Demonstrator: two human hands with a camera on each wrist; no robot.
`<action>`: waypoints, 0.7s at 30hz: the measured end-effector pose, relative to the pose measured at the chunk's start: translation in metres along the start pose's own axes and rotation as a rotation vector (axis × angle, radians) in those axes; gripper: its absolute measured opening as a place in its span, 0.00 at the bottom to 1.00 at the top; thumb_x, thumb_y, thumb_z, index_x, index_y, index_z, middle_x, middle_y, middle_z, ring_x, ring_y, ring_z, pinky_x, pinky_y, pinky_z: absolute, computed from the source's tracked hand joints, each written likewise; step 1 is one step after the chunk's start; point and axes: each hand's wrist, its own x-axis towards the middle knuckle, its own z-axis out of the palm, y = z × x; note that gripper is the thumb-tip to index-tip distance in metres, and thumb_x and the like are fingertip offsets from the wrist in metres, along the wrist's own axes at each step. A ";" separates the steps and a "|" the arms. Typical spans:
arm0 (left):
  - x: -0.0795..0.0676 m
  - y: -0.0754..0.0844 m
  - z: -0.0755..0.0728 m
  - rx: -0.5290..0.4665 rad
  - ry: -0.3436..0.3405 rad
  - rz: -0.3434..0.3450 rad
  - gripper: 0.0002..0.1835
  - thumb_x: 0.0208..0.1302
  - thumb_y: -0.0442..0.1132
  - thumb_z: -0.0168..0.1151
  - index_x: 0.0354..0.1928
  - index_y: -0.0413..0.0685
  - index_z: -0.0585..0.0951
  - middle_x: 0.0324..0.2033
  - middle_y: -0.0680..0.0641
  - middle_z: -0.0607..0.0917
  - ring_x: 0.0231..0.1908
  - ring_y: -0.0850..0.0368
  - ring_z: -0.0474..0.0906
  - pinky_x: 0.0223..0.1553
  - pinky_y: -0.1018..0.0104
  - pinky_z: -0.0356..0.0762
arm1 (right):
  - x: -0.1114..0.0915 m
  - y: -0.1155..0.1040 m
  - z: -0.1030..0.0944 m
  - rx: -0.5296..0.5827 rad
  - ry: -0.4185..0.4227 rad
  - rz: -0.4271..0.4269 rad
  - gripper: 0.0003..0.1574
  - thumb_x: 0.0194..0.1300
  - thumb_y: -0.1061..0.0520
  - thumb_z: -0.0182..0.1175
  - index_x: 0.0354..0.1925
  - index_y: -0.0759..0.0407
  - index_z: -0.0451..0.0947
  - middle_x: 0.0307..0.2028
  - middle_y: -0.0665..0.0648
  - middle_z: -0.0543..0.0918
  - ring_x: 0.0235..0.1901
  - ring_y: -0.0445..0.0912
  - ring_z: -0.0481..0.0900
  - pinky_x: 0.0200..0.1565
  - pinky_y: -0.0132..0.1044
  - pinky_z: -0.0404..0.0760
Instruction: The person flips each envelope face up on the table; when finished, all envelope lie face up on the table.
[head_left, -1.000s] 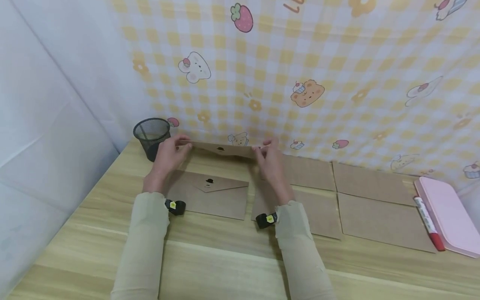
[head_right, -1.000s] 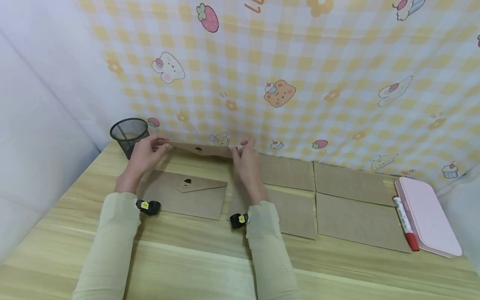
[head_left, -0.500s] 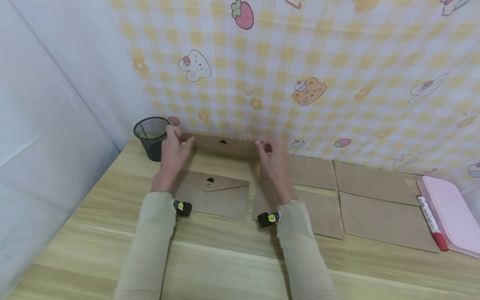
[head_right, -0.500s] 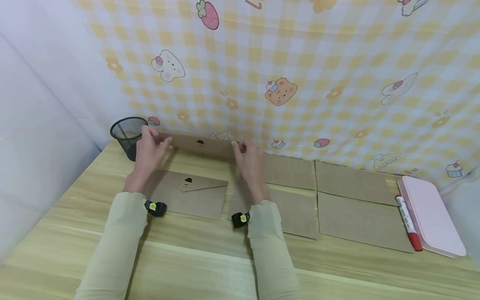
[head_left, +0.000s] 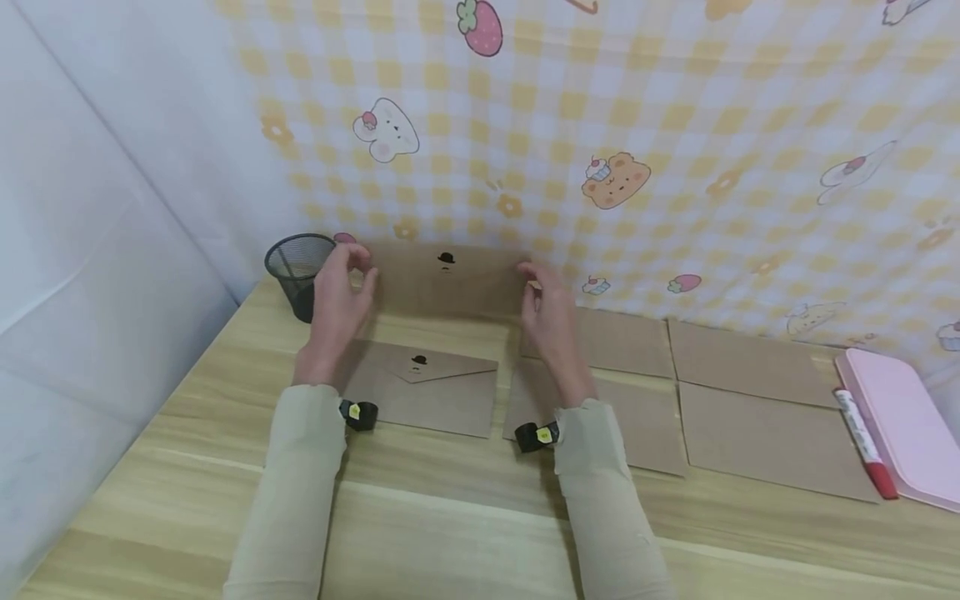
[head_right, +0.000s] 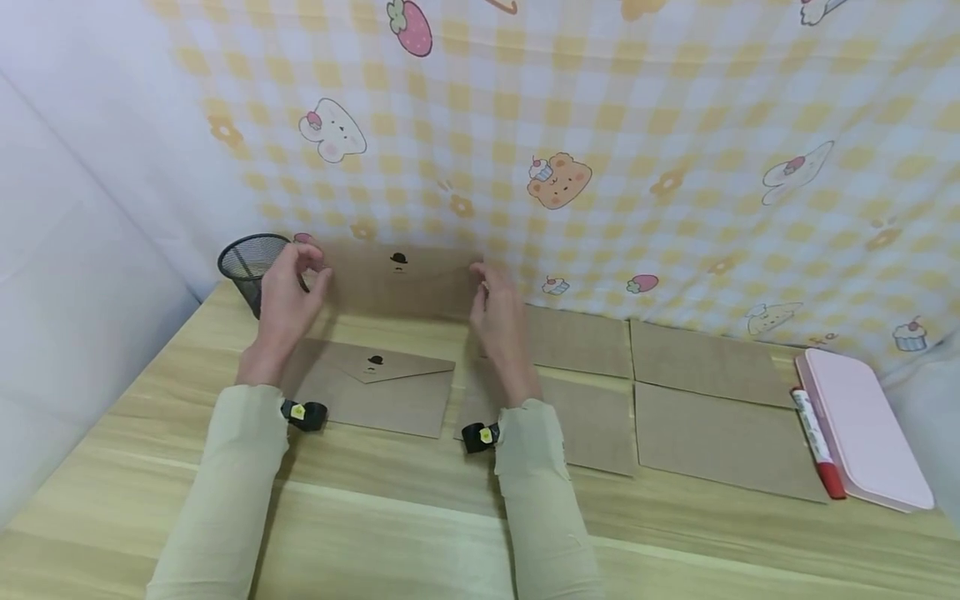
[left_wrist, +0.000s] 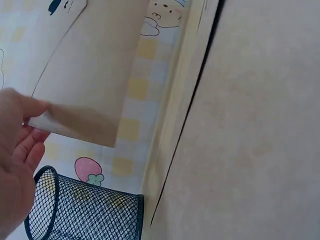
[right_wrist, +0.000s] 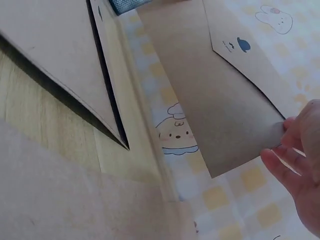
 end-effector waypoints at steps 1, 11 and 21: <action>0.000 -0.001 0.000 -0.004 -0.024 0.010 0.13 0.58 0.23 0.58 0.45 0.33 0.72 0.42 0.38 0.77 0.44 0.46 0.73 0.51 0.56 0.69 | 0.000 0.000 0.000 -0.007 -0.013 0.001 0.18 0.59 0.76 0.49 0.48 0.73 0.74 0.47 0.67 0.77 0.46 0.56 0.75 0.45 0.39 0.78; 0.005 -0.004 -0.007 0.110 -0.156 0.125 0.30 0.50 0.21 0.59 0.59 0.42 0.72 0.57 0.39 0.72 0.49 0.42 0.71 0.42 0.46 0.69 | 0.003 -0.001 0.001 -0.073 -0.175 -0.017 0.33 0.54 0.73 0.58 0.60 0.70 0.67 0.58 0.68 0.69 0.52 0.58 0.70 0.58 0.45 0.66; -0.001 -0.003 -0.007 0.124 -0.234 0.126 0.38 0.53 0.21 0.56 0.67 0.49 0.65 0.62 0.44 0.67 0.37 0.46 0.80 0.27 0.58 0.74 | -0.001 -0.006 0.002 -0.114 -0.401 0.090 0.43 0.58 0.71 0.56 0.68 0.69 0.51 0.68 0.68 0.51 0.62 0.59 0.60 0.57 0.44 0.68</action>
